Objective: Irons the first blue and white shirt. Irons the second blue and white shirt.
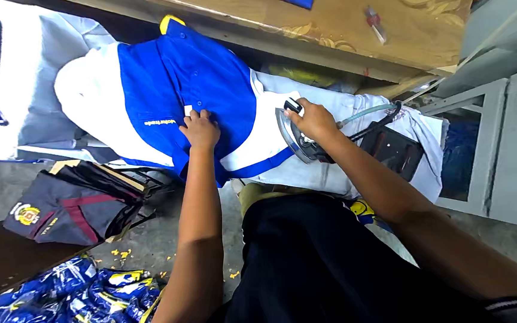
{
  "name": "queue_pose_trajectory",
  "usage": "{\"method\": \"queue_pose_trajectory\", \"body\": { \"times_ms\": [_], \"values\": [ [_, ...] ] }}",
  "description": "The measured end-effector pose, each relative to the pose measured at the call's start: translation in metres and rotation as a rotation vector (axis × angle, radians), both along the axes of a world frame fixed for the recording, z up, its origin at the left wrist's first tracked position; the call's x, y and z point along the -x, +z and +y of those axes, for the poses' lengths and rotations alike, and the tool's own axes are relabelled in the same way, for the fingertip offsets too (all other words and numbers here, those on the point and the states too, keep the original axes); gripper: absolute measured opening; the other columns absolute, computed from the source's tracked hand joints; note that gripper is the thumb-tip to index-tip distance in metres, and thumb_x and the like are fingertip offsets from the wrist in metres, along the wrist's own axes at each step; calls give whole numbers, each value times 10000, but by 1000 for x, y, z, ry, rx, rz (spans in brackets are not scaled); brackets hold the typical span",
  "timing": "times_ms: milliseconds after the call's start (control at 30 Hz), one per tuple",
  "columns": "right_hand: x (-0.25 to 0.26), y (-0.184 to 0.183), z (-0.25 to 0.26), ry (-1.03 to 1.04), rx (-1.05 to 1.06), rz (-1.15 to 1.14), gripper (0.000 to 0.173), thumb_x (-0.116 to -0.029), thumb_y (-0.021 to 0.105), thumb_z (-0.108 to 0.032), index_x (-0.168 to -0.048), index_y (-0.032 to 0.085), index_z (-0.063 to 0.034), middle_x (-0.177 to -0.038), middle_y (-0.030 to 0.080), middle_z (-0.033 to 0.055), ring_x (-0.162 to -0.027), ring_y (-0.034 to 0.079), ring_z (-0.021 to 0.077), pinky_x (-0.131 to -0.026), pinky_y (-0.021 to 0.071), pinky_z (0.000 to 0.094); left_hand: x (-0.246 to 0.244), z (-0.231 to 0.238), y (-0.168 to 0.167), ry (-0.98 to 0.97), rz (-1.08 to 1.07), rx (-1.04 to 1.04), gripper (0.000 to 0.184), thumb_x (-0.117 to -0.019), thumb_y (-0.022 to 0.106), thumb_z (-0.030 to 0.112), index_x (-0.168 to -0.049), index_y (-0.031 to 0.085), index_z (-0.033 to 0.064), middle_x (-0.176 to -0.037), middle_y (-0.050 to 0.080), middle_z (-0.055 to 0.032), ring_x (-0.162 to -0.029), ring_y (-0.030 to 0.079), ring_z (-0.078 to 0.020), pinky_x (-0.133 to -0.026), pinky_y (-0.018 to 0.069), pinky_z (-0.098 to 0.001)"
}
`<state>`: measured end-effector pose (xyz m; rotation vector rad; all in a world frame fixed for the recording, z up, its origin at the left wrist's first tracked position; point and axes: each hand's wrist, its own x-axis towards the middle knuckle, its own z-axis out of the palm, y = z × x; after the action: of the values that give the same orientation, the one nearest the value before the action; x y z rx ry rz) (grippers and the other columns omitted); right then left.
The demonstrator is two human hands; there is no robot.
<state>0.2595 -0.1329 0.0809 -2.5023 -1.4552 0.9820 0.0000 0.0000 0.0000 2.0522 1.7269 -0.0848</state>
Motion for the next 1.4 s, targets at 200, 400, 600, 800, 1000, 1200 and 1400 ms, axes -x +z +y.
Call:
{"method": "queue_pose_trajectory", "body": {
  "times_ms": [200,400,600,800,1000,1200,1400],
  "values": [
    [4,-2,-17,0,22,-41,576,-1052,512,-534,-1466,544,-136,-1087,714,245,-1029,689,450,-863,516,645,8,-6,-9,-50,-10,-23,414,-1027,532,129,-1429,556,30,-1489,442,-340,-1408,366,-560,-1055,285,-780],
    [7,-1,0,-30,-1,-31,575,-1052,495,-550,-1461,542,-148,-1147,706,224,-1083,680,426,-884,516,635,5,-11,-18,-68,19,-105,407,-1021,491,98,-1415,554,11,-1463,470,-331,-1390,393,-552,-1061,295,-760],
    [-5,-4,-46,-2,19,-24,580,-1052,512,-536,-1467,536,-133,-1091,705,266,-1019,684,472,-850,507,674,17,-24,2,-160,-72,-90,378,-1042,517,142,-1379,597,-8,-1471,487,-313,-1397,406,-529,-1113,243,-751],
    [8,12,-69,20,-1,4,547,-1048,538,-509,-1449,564,-137,-1012,712,266,-930,690,482,-797,507,684,48,-80,41,-279,-257,-152,337,-1055,526,166,-1335,639,16,-1456,523,-280,-1390,434,-504,-1106,260,-737],
    [63,11,-81,134,-33,-9,562,-1047,553,-478,-1465,557,-104,-1011,729,254,-902,710,480,-759,535,662,27,-115,15,-525,-190,87,305,-1030,569,130,-1287,682,11,-1417,566,-278,-1356,489,-495,-1110,274,-745],
    [91,-6,-83,48,7,-53,591,-1040,568,-474,-1458,562,-55,-1046,733,262,-934,716,485,-777,544,650,33,-92,7,-506,-80,123,331,-1009,595,141,-1311,671,27,-1459,527,-287,-1377,456,-515,-1116,239,-760],
    [104,2,-45,-157,101,-34,594,-1064,505,-503,-1500,496,-99,-1095,710,256,-995,697,470,-819,531,637,41,-57,-1,-447,-43,85,342,-1028,568,156,-1326,646,6,-1401,543,-313,-1305,491,-533,-1077,317,-708]
  ]
}}
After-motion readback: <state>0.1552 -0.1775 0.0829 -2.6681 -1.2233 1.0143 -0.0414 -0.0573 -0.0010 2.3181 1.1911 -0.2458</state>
